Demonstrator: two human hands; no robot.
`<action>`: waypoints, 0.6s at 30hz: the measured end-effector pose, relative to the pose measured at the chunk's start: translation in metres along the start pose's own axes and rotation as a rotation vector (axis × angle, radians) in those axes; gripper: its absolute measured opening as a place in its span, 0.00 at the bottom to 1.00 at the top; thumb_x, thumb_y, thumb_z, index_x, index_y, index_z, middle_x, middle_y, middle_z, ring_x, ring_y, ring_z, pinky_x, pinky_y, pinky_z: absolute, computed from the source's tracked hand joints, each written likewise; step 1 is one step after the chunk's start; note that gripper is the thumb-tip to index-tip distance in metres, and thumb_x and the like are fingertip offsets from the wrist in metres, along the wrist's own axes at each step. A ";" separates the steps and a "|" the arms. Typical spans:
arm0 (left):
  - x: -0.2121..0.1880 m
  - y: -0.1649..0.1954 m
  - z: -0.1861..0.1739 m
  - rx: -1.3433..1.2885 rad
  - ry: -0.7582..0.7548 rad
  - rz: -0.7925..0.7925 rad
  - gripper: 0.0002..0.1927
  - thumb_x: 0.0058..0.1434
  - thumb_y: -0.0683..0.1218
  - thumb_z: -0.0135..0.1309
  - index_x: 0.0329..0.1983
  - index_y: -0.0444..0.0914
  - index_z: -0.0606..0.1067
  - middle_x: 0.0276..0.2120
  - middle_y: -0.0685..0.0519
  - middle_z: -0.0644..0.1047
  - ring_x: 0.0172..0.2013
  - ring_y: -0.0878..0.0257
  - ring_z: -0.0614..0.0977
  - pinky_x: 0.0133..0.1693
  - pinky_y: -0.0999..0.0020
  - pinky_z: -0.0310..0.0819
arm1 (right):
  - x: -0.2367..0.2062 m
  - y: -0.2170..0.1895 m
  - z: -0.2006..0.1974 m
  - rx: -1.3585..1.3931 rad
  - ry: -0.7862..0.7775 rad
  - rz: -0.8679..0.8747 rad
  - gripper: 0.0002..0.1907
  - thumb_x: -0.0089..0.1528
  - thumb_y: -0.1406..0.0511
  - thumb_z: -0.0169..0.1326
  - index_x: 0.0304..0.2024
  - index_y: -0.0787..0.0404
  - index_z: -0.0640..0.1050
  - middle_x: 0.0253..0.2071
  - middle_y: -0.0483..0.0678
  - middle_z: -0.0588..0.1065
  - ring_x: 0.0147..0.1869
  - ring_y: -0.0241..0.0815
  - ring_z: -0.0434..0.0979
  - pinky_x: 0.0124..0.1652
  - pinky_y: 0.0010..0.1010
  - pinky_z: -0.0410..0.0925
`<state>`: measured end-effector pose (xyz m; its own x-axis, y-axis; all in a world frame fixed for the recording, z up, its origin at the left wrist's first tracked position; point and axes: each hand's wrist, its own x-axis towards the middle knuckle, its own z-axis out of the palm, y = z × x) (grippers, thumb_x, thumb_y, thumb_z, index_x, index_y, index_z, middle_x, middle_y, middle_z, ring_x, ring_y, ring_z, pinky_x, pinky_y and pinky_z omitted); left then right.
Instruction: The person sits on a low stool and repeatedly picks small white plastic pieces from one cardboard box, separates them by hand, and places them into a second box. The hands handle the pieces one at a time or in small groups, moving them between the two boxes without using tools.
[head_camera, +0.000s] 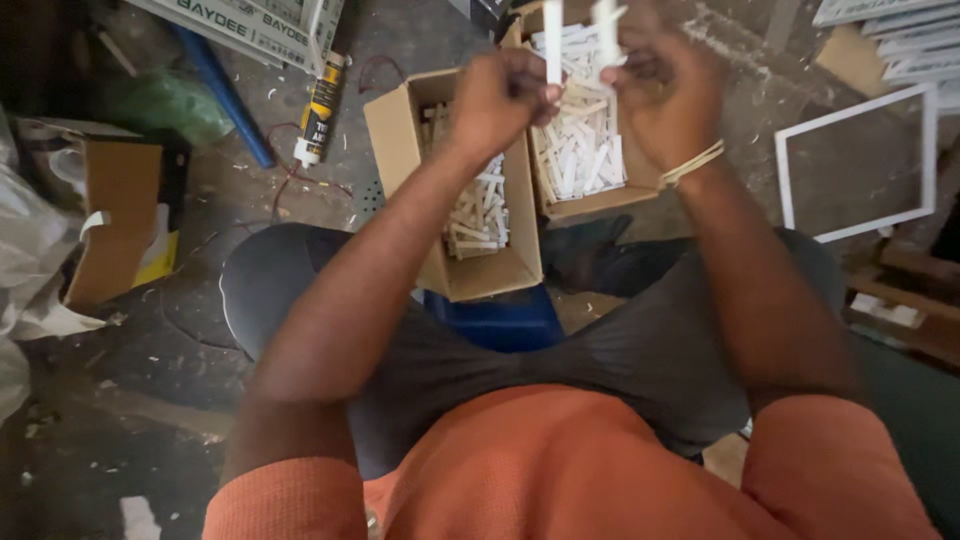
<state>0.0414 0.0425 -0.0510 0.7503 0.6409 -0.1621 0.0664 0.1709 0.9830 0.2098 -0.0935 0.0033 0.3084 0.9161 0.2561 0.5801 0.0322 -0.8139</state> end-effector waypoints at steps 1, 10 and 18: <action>0.001 -0.003 0.000 -0.110 0.010 -0.005 0.07 0.62 0.36 0.62 0.41 0.28 0.77 0.28 0.47 0.84 0.27 0.64 0.85 0.29 0.70 0.80 | -0.002 0.008 -0.002 0.106 0.039 0.060 0.22 0.66 0.79 0.63 0.61 0.67 0.72 0.53 0.54 0.79 0.53 0.42 0.82 0.53 0.32 0.76; 0.002 -0.005 0.007 -0.216 -0.133 0.039 0.09 0.66 0.34 0.58 0.49 0.26 0.76 0.40 0.47 0.83 0.40 0.62 0.87 0.44 0.67 0.89 | -0.022 0.028 0.008 0.330 0.145 0.103 0.37 0.73 0.79 0.62 0.77 0.65 0.56 0.47 0.51 0.78 0.50 0.39 0.83 0.50 0.28 0.80; 0.002 -0.006 0.007 -0.236 -0.087 0.019 0.10 0.66 0.35 0.59 0.50 0.27 0.76 0.40 0.47 0.83 0.39 0.63 0.86 0.42 0.68 0.87 | -0.018 0.006 0.009 0.258 0.151 0.019 0.31 0.78 0.77 0.62 0.73 0.61 0.57 0.47 0.53 0.78 0.50 0.38 0.83 0.48 0.24 0.78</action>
<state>0.0474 0.0372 -0.0568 0.8045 0.5803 -0.1262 -0.0956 0.3363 0.9369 0.2005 -0.1066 -0.0107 0.4372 0.8486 0.2980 0.3685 0.1332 -0.9200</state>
